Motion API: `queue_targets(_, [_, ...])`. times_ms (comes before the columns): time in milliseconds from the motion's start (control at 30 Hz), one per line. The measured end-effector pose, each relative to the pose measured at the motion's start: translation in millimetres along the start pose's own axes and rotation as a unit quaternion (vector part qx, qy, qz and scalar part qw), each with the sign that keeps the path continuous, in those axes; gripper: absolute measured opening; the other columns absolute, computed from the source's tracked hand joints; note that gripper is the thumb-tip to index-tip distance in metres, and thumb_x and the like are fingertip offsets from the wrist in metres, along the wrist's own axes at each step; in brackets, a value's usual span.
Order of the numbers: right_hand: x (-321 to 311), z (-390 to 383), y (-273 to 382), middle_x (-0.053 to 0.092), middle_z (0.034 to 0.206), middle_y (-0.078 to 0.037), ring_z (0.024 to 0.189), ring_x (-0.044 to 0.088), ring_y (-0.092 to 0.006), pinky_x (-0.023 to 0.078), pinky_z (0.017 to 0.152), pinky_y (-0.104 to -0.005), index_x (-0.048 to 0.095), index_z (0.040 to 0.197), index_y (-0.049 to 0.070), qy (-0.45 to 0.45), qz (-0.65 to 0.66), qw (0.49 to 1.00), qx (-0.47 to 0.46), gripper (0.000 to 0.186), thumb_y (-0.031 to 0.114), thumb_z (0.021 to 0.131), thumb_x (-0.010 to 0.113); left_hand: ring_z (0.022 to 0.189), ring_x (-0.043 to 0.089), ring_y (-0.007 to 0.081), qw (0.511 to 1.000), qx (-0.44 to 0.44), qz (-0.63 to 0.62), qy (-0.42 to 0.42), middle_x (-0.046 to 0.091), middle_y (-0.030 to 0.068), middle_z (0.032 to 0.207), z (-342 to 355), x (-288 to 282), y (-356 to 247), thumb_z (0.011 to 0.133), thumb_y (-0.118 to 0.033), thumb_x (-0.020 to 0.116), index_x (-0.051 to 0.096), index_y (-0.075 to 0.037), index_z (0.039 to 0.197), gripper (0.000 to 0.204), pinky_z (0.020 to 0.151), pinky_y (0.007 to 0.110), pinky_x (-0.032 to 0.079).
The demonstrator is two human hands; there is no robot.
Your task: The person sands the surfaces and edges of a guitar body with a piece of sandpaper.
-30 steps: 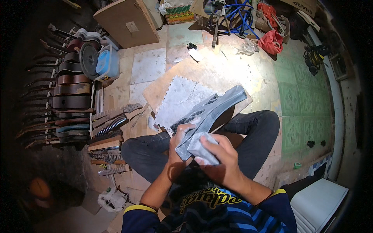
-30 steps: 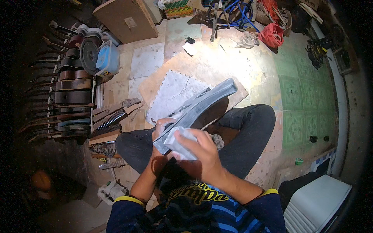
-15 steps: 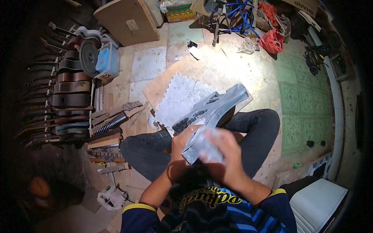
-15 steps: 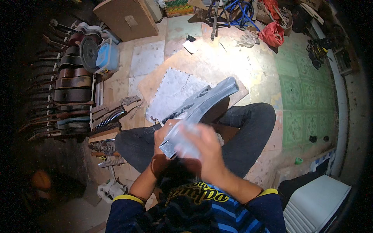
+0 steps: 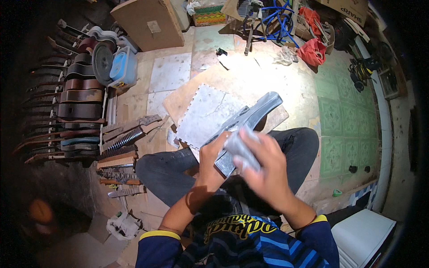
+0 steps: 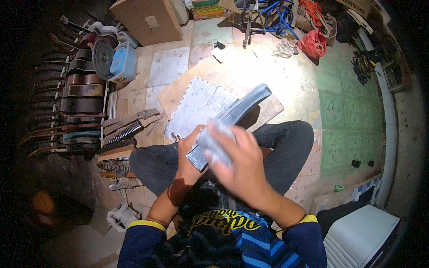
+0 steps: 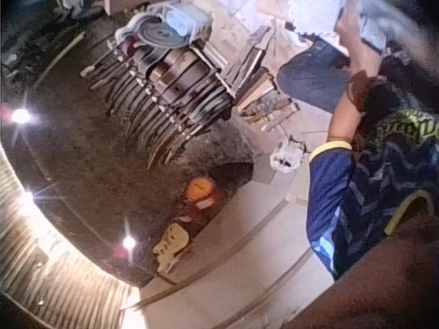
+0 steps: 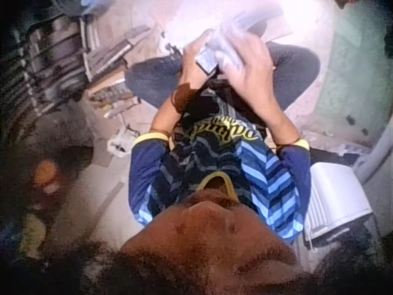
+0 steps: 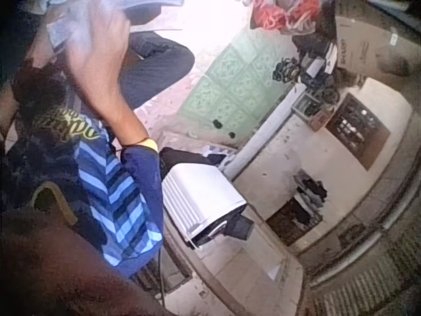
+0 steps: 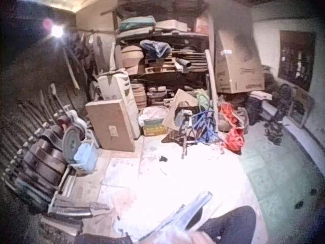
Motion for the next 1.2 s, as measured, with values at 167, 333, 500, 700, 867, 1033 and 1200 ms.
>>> queue_targets(167, [-0.2, -10.6, 36.5, 0.067, 0.113, -0.017, 0.099, 0.062, -0.0341, 0.052, 0.088, -0.0412, 0.074, 0.129, 0.014, 0.006, -0.164, 0.979, -0.118, 0.05, 0.008, 0.08, 0.081, 0.084, 0.077, 0.0242, 0.999, 0.003, 0.036, -0.017, 0.075, 0.0167, 0.092, -2.8, 1.2, 4.1, 0.087, -0.015, 0.074, 0.068, -0.006, 0.118, 0.032, 0.072, 0.036, 0.057])
queue_targets(333, [6.8, -36.7, 44.7, 0.066, 0.117, -0.018, 0.099, 0.062, -0.0354, 0.051, 0.085, -0.0445, 0.074, 0.128, 0.013, 0.035, -0.158, 0.979, -0.122, 0.048, 0.008, 0.08, 0.082, 0.083, 0.077, 0.031, 1.0, 0.011, 0.002, 0.015, 0.074, 0.0179, 0.089, 10.2, -1.9, -6.7, 0.086, -0.015, 0.072, 0.067, -0.007, 0.12, 0.034, 0.072, 0.038, 0.057])
queue_targets(500, [-15.2, 4.0, 44.3, 0.066, 0.124, -0.016, 0.1, 0.061, -0.0348, 0.05, 0.087, -0.0421, 0.075, 0.125, 0.018, -0.027, -0.149, 0.982, -0.116, 0.056, 0.004, 0.071, 0.08, 0.094, 0.073, 0.0422, 0.998, 0.051, -0.003, 0.048, 0.071, 0.0232, 0.093, 21.8, 7.2, -21.6, 0.079, -0.013, 0.077, 0.065, -0.006, 0.119, 0.042, 0.074, 0.04, 0.057])
queue_targets(700, [-26.9, -11.3, 57.8, 0.065, 0.126, -0.018, 0.103, 0.06, -0.0339, 0.049, 0.092, -0.0435, 0.074, 0.128, 0.017, -0.01, -0.252, 0.955, -0.159, 0.058, 0.005, 0.072, 0.079, 0.095, 0.07, 0.0474, 0.995, 0.071, -0.025, 0.057, 0.07, 0.0247, 0.094, 27.3, 25.0, -27.8, 0.077, -0.012, 0.077, 0.065, -0.004, 0.117, 0.043, 0.074, 0.044, 0.057])
queue_targets(867, [-32.0, -33.1, 60.8, 0.064, 0.128, -0.019, 0.104, 0.06, -0.0348, 0.048, 0.092, -0.0436, 0.074, 0.128, 0.016, -0.004, -0.277, 0.945, -0.174, 0.055, 0.008, 0.074, 0.082, 0.092, 0.069, 0.0484, 0.991, 0.087, 0.045, 0.088, 0.071, 0.0259, 0.097, 41.9, 32.2, -36.9, 0.082, -0.023, 0.075, 0.064, -0.004, 0.12, 0.044, 0.074, 0.048, 0.057])
queue_targets(1033, [-39.8, -0.4, 68.9, 0.066, 0.126, -0.017, 0.101, 0.061, -0.034, 0.048, 0.089, -0.0422, 0.077, 0.122, 0.017, -0.041, -0.291, 0.941, -0.171, 0.049, 0.009, 0.074, 0.082, 0.089, 0.069, 0.0486, 0.991, 0.102, 0.013, 0.081, 0.07, 0.0247, 0.093, 39.5, 39.5, -39.4, 0.083, -0.029, 0.075, 0.064, -0.011, 0.121, 0.043, 0.07, 0.052, 0.055])
queue_targets(1200, [-41.8, -32.6, 62.7, 0.065, 0.125, -0.017, 0.102, 0.059, -0.0349, 0.048, 0.089, -0.0433, 0.076, 0.125, 0.018, -0.02, -0.311, 0.931, -0.189, 0.055, 0.008, 0.071, 0.081, 0.089, 0.069, 0.0482, 0.984, 0.094, 0.144, 0.052, 0.071, 0.0229, 0.093, 42.2, 50.5, -33.6, 0.086, -0.023, 0.072, 0.064, -0.009, 0.121, 0.039, 0.07, 0.052, 0.055])
Point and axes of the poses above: each hand's wrist, its own z-axis towards the middle knuckle, its own x-axis out of the palm, y = z × x, the point moved 7 cm from there along z, towards the middle knuckle
